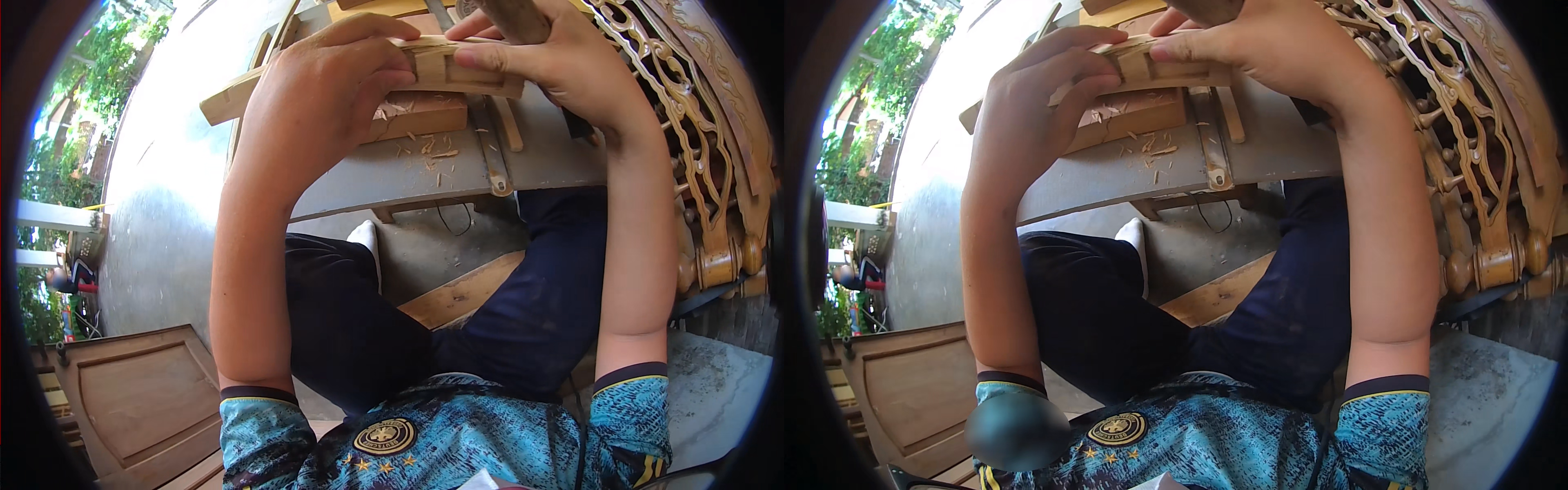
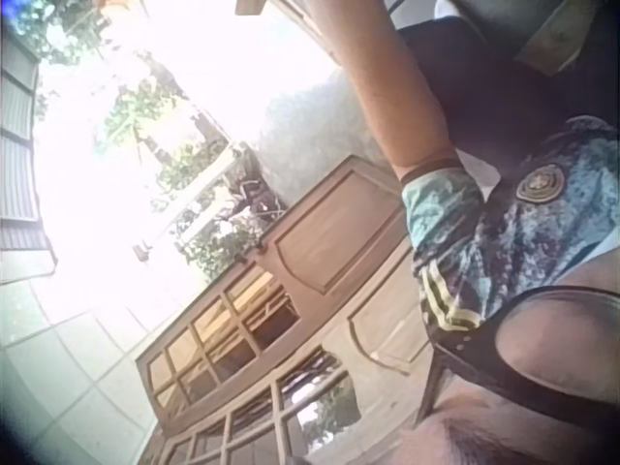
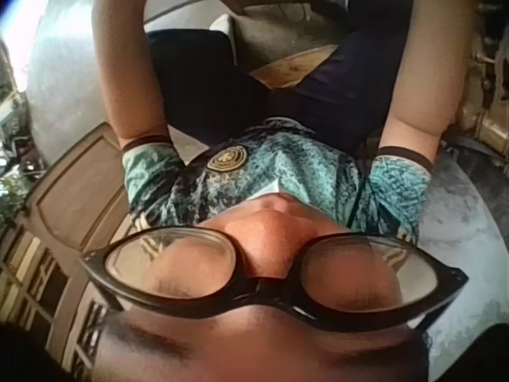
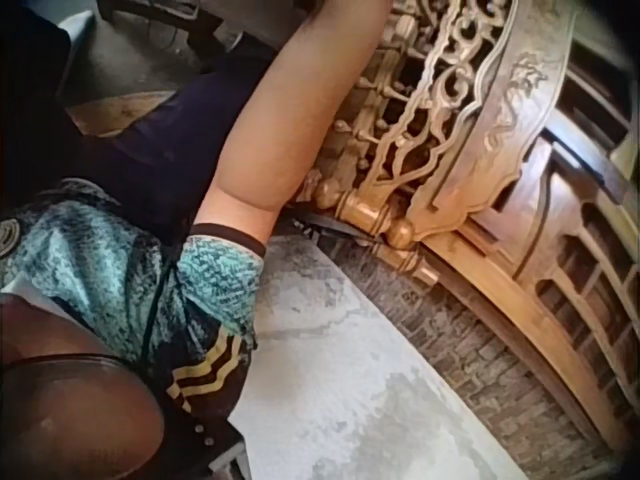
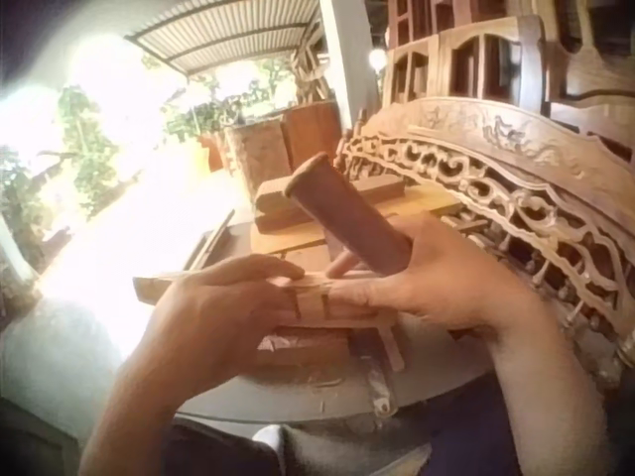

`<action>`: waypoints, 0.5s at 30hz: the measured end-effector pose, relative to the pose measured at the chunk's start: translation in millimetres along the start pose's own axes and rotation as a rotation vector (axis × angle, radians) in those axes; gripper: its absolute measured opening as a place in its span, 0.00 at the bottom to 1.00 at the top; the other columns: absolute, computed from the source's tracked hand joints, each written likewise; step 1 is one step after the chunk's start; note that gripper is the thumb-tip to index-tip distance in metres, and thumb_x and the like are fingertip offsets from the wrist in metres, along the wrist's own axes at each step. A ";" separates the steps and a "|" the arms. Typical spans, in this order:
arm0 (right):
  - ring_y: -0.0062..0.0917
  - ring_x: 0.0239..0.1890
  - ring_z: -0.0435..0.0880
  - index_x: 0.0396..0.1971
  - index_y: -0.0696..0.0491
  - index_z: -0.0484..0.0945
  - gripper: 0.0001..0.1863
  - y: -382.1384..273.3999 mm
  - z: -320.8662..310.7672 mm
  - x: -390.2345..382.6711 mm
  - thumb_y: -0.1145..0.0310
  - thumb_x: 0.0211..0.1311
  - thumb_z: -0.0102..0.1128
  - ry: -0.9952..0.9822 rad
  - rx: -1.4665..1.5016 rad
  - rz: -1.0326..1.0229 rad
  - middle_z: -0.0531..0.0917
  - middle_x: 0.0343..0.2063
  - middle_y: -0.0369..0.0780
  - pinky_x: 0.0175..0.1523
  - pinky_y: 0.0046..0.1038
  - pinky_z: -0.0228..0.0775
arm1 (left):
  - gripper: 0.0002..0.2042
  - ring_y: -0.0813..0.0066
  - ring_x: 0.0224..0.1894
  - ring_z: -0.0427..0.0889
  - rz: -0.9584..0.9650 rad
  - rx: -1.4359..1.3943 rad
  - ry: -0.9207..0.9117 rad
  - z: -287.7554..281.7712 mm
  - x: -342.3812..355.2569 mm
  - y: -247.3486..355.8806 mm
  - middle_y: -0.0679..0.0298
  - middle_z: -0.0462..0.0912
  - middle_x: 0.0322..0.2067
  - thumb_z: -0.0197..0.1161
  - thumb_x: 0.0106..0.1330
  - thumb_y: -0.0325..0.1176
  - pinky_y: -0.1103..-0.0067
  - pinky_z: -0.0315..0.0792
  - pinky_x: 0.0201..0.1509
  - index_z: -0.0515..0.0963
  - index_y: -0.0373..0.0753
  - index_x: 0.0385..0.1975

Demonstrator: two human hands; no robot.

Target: Use a chisel and mallet to carve a wooden component.

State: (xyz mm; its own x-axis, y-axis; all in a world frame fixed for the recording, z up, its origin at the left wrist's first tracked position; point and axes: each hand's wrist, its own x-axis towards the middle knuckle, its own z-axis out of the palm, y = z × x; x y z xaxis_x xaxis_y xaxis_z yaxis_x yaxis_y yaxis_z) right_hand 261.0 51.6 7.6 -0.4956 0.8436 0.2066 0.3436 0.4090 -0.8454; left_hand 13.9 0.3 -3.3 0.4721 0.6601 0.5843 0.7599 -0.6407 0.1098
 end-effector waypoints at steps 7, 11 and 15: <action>0.27 0.43 0.88 0.45 0.57 0.86 0.22 -22.0 6.4 -8.1 0.60 0.56 0.79 0.005 0.051 0.097 0.90 0.39 0.41 0.54 0.29 0.76 | 0.05 0.63 0.44 0.86 -0.023 0.062 -0.028 -4.8 3.6 5.1 0.66 0.88 0.47 0.70 0.62 0.28 0.71 0.79 0.49 0.83 0.35 0.33; 0.28 0.44 0.88 0.47 0.58 0.86 0.22 -34.4 16.6 -11.3 0.61 0.56 0.79 0.087 -0.104 0.068 0.89 0.40 0.42 0.55 0.31 0.77 | 0.03 0.60 0.42 0.86 -0.123 -0.120 -0.002 -14.5 7.2 6.4 0.61 0.87 0.39 0.66 0.65 0.28 0.68 0.78 0.49 0.81 0.36 0.34; 0.29 0.44 0.88 0.48 0.58 0.85 0.22 -32.5 16.5 -7.6 0.63 0.57 0.78 0.061 -0.011 0.050 0.89 0.42 0.43 0.54 0.31 0.78 | 0.05 0.62 0.40 0.86 -0.178 -0.109 -0.023 -20.5 4.8 8.3 0.60 0.86 0.38 0.67 0.65 0.25 0.68 0.79 0.47 0.78 0.36 0.28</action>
State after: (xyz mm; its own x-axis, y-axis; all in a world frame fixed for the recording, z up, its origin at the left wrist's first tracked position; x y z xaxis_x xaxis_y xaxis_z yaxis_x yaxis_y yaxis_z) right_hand 240.4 26.1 25.3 -0.4284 0.8825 0.1939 0.3759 0.3692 -0.8500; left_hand 13.3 -9.9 16.9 0.3457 0.7746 0.5296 0.7800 -0.5509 0.2967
